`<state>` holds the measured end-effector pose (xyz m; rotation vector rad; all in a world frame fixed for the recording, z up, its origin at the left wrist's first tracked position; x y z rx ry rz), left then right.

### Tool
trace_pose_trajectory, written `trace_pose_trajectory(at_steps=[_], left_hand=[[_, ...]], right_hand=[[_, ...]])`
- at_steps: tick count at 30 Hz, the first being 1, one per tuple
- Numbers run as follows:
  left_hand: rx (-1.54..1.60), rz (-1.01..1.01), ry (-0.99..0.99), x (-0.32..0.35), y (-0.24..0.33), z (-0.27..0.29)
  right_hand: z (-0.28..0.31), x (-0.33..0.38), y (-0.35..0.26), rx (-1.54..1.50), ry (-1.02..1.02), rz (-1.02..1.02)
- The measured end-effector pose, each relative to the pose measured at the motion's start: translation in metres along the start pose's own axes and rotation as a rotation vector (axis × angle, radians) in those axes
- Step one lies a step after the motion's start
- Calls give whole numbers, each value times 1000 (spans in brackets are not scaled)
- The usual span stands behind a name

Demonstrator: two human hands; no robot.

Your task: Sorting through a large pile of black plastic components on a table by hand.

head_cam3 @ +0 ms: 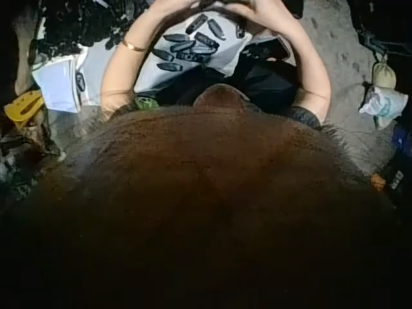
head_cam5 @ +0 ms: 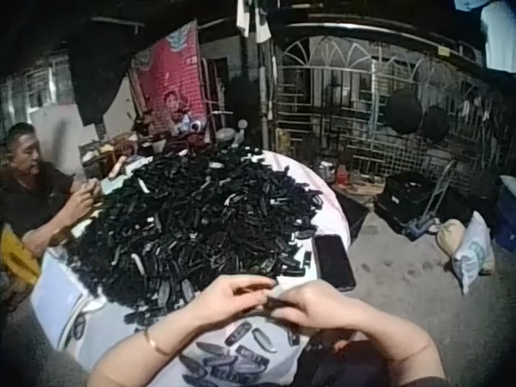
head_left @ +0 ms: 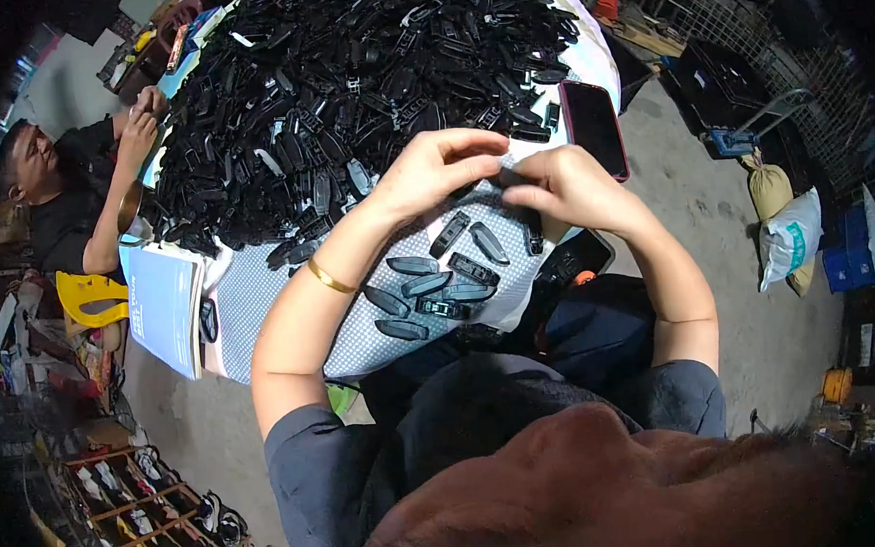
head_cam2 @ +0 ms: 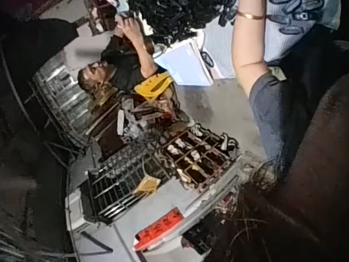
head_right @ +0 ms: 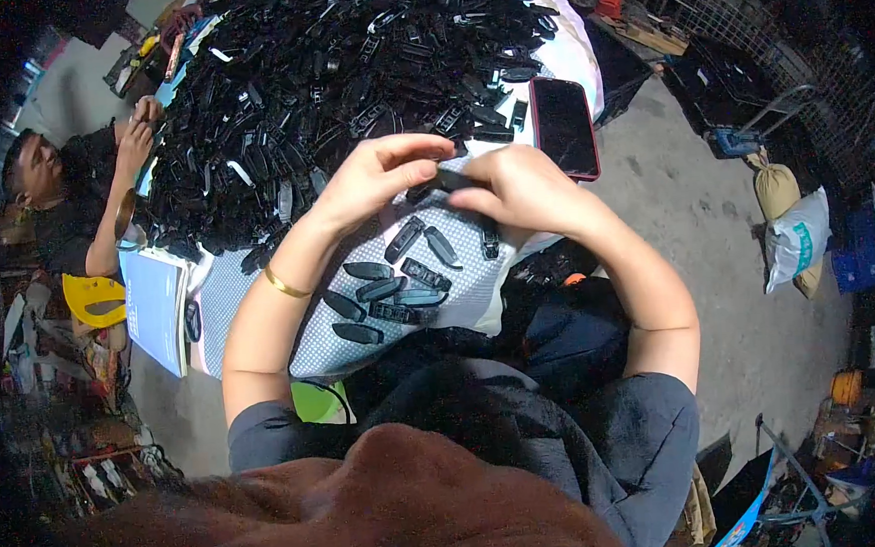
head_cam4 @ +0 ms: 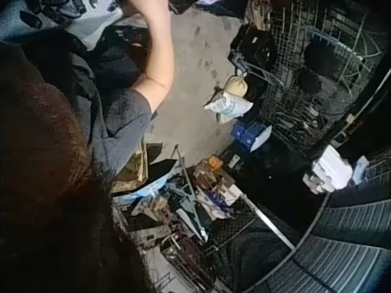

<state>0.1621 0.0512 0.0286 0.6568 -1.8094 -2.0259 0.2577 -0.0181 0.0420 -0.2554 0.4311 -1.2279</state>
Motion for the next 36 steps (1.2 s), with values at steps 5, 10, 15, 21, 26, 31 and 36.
trace_pose_trajectory(at_steps=[5, 10, 15, 21, 26, 31, 36], left_hand=[[-864, -110, 71, 8, -3, -9], [-918, -177, 84, 9, -9, -16], [-639, -208, 254, 7, 4, -4], [152, 69, 219, -4, -33, 9], [442, 157, 187, -5, -33, 6], [567, 174, 246, -5, -30, 9], [621, -9, 278, -6, -25, 15]], right_hand=[[-15, 3, 15, 37, -217, 48], [37, -33, 85, 171, 298, -142], [43, -72, 145, 440, 458, -163], [30, -116, 159, 505, 331, -396], [32, -130, 154, 589, 259, -470], [55, -107, 136, 211, 517, -389], [28, -53, 58, -516, 366, -184]])
Point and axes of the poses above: each hand's wrist, its own x-axis away from the middle knuckle, its own z-axis out of the back of the hand, y = z × x, the point moved 8 cm from there along -x, towards the middle knuckle, and after that the axes turned 8 degrees about x, right-handed, at the moved point
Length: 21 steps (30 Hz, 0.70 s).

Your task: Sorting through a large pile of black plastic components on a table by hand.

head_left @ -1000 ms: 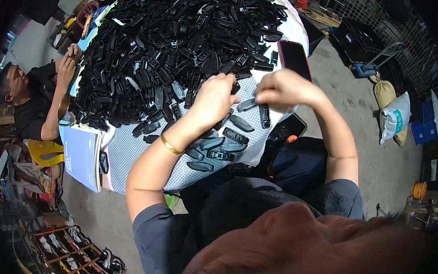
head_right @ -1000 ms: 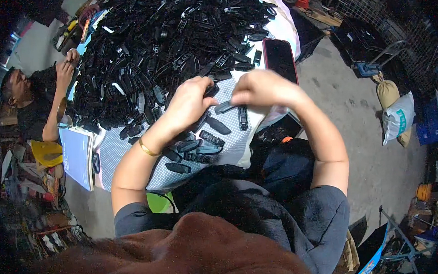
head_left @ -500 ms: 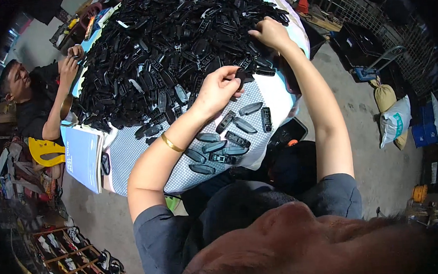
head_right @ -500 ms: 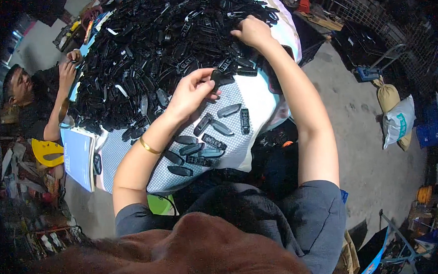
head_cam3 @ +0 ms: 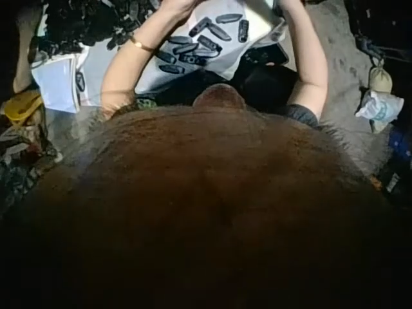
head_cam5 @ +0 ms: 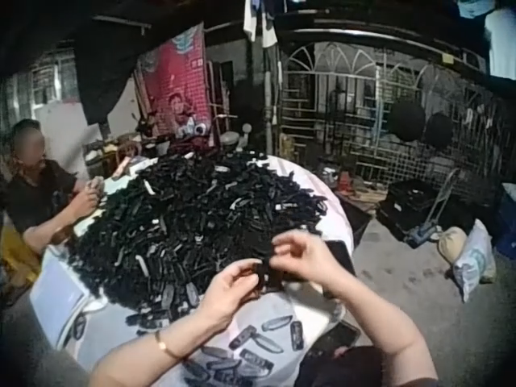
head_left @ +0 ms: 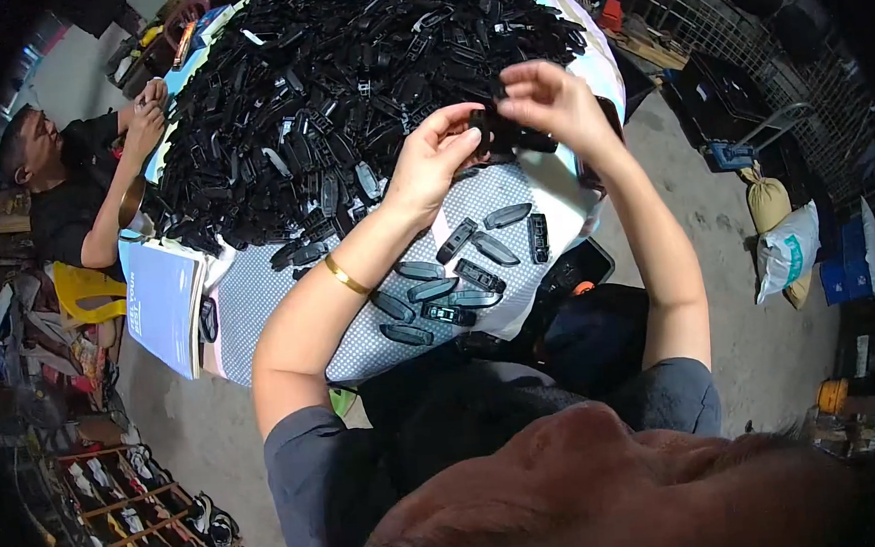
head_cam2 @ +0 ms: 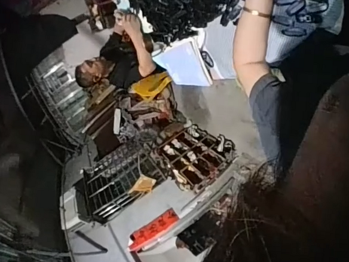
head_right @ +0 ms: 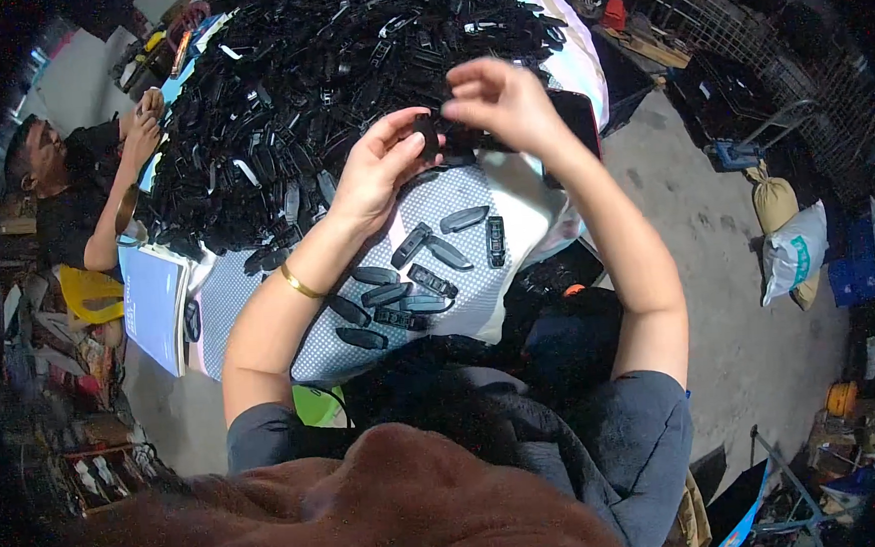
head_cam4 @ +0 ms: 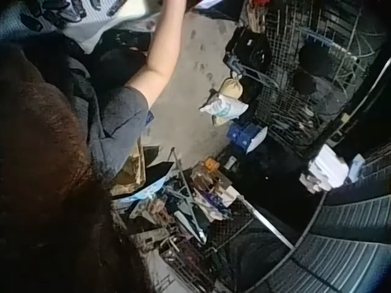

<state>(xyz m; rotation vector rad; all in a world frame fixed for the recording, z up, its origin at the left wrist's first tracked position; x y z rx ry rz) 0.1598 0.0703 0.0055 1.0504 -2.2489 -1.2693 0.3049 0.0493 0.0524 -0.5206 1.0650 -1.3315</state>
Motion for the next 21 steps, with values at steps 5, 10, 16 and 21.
trace_pose_trajectory(at_steps=[5, 10, 16, 21], left_hand=[[-257, -145, 10, 2, 7, 0], [-385, -177, 37, 6, 12, -1], [-334, -250, 53, 12, 18, -11], [-296, -206, -2, 9, 23, -10]], right_hand=[[-15, 42, -16, 102, 39, 63], [-17, 49, -35, 361, 177, 345], [-23, 56, -50, 444, 266, 447], [-34, 46, -7, 107, -86, 69]])
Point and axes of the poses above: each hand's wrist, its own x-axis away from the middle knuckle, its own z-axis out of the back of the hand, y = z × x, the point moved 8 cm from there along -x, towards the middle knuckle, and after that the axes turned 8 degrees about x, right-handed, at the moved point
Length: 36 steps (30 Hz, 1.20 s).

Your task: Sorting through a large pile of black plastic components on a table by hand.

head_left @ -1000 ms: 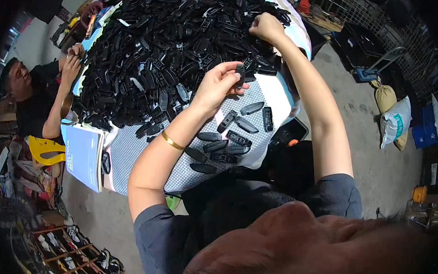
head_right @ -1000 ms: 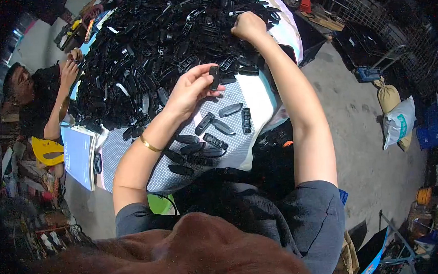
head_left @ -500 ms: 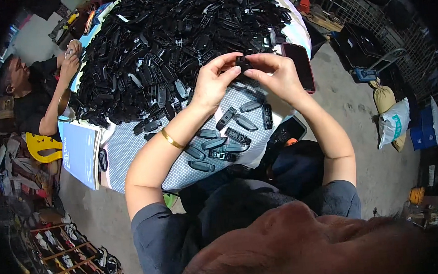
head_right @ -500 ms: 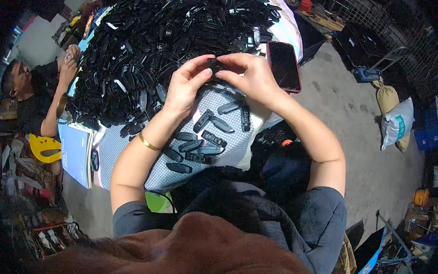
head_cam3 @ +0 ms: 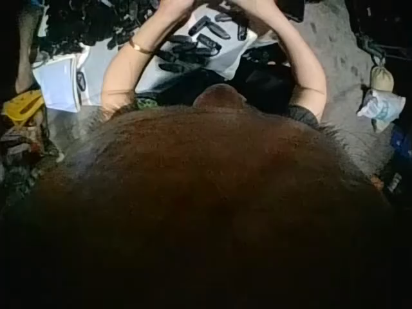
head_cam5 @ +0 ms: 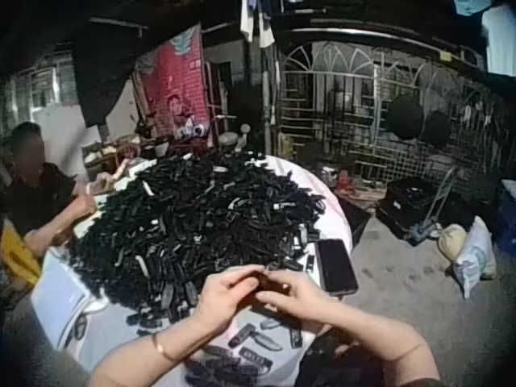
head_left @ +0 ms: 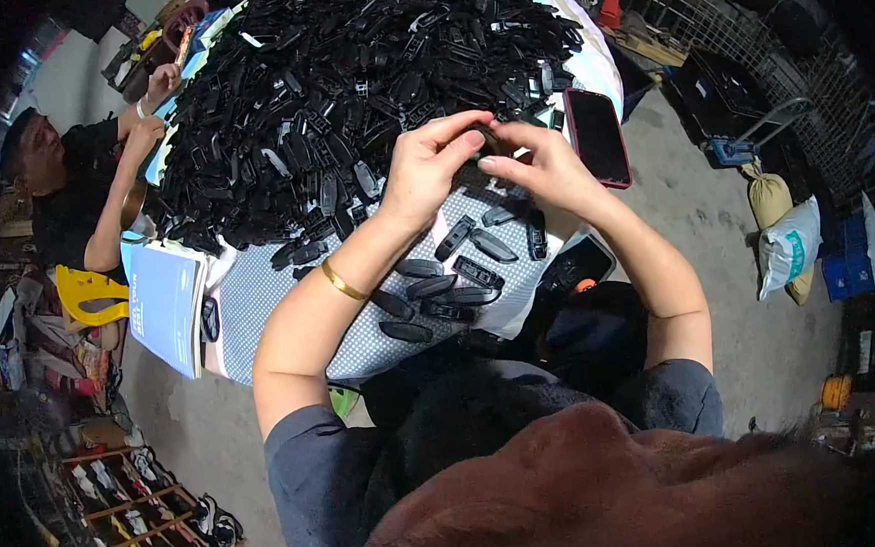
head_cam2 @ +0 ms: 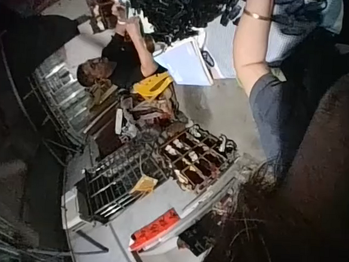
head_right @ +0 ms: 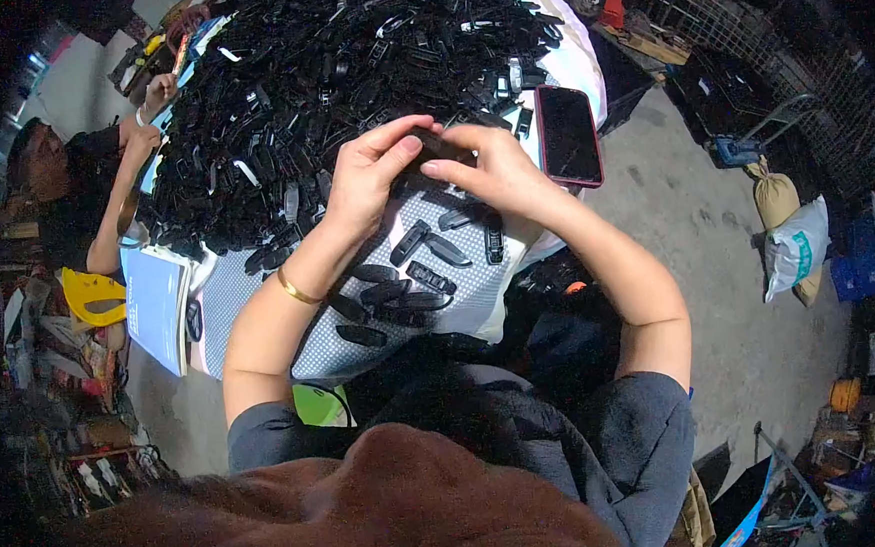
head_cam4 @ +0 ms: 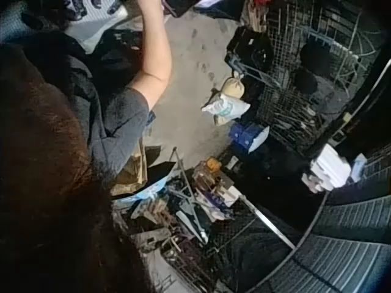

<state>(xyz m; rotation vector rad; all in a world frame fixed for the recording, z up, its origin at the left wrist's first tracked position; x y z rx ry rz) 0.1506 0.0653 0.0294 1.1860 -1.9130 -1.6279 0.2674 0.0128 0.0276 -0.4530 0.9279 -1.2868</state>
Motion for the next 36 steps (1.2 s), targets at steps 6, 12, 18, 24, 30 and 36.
trace_pose_trajectory(at_steps=[6, 12, 18, 24, 30, 36], left_hand=[[-94, -45, -111, 3, 6, -9], [-343, 19, -174, 6, -6, -13], [-762, -43, -533, 23, -21, -52], [-1108, -458, -326, 11, -3, -36], [-1304, -473, -328, 3, -13, -41], [-1039, -571, -265, 4, 2, -32]], right_hand=[[2, 10, -11, 73, 88, 96], [7, -5, -2, 271, -491, 157], [49, -69, 42, 785, 219, 352], [26, -100, 61, 1040, 23, 276], [27, -99, 59, 1059, -30, 351], [53, -76, 33, 960, 10, 265]])
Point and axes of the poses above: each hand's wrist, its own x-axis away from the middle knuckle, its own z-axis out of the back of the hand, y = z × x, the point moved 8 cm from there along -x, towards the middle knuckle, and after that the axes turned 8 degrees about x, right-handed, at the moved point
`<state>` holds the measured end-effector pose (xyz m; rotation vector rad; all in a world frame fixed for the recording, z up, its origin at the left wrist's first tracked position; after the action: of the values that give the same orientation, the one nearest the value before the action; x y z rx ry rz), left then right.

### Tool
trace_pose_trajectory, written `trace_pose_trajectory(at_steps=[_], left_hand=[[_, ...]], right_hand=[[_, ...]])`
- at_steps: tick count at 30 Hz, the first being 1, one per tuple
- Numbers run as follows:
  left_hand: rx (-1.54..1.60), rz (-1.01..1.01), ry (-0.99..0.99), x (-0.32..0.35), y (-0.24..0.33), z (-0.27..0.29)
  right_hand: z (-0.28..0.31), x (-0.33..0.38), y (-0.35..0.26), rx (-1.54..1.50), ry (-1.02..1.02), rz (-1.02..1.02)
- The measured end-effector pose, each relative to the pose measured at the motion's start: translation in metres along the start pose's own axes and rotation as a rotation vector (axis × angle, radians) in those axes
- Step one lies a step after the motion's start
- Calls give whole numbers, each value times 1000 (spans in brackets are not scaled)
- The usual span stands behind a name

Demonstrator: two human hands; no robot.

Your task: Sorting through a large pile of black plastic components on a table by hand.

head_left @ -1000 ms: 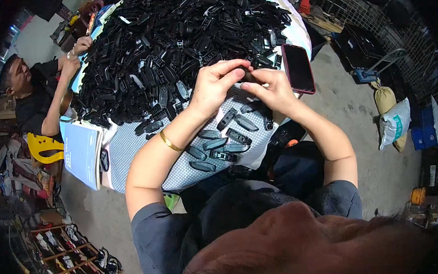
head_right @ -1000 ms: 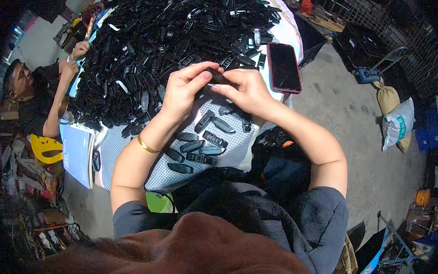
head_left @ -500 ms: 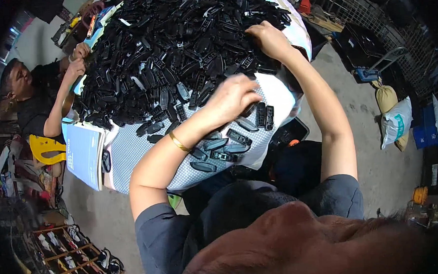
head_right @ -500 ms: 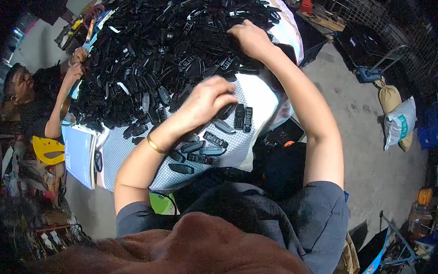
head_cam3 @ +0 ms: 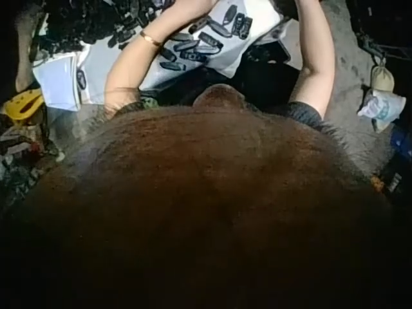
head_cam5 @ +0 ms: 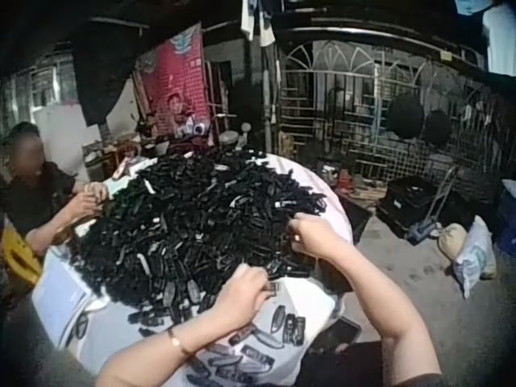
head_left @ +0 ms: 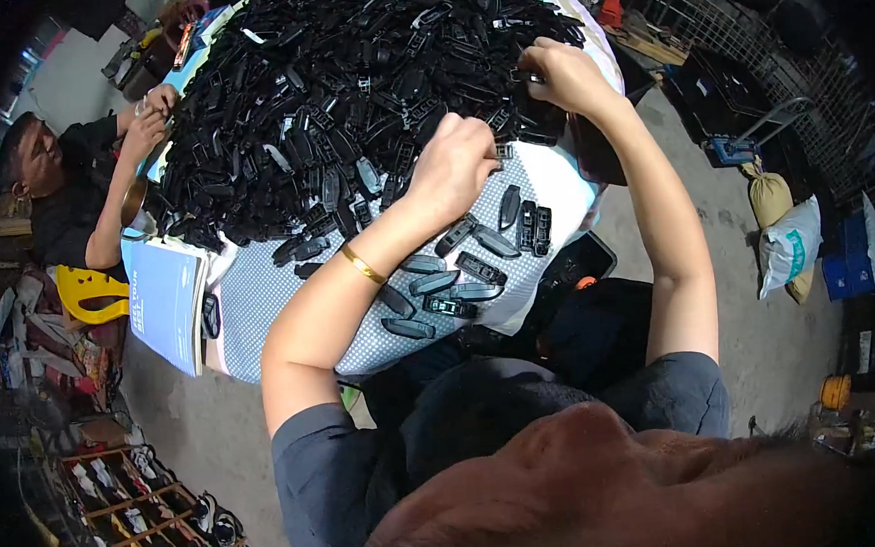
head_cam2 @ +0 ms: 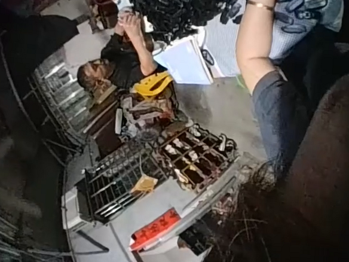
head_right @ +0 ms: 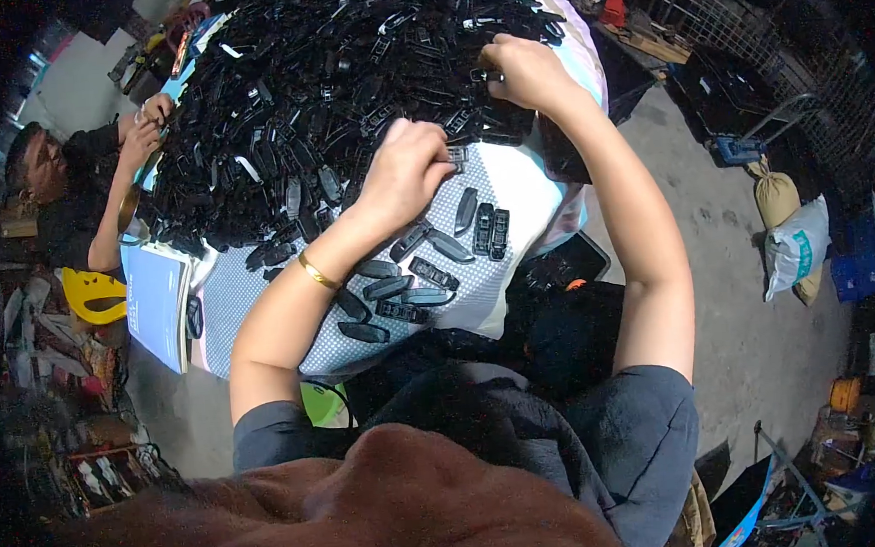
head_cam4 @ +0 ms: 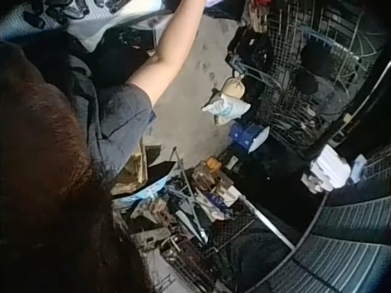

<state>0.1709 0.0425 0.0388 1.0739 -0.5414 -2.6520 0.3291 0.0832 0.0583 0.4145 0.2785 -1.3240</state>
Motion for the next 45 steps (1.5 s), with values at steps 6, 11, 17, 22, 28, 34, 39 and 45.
trace_pose_trajectory(at_steps=[6, 11, 17, 22, 28, 34, 39, 45], left_hand=[[685, 652, 123, 11, -43, -1], [1173, 708, 126, 14, -31, -15], [960, 709, 183, 19, -38, -2], [654, 597, 172, 13, -27, 14], [716, 514, 155, 10, -23, 16], [897, 539, 236, 9, -17, 9], [683, 386, 124, 4, -17, 18], [787, 367, 45, 3, -9, 19]], right_hand=[[9, 37, -4, -1202, 82, -411], [8, 59, -44, -1447, 204, -405], [27, 68, -66, -940, 294, -272], [29, 67, -71, -884, 352, -248], [31, 67, -75, -834, 392, -154], [34, 67, -81, -724, 459, -201], [-3, 68, -76, -1169, 56, -379], [15, 69, -85, -884, 126, -185]])
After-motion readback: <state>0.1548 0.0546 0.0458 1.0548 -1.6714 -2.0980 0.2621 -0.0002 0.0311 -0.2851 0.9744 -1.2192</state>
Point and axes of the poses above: each hand's wrist, its own x-axis away from the middle knuckle, its own z-axis out of the back of the hand, y = z × x, the point moved 8 cm from there along -x, towards the middle knuckle, and after that the axes turned 8 degrees about x, right-handed, at the moved point
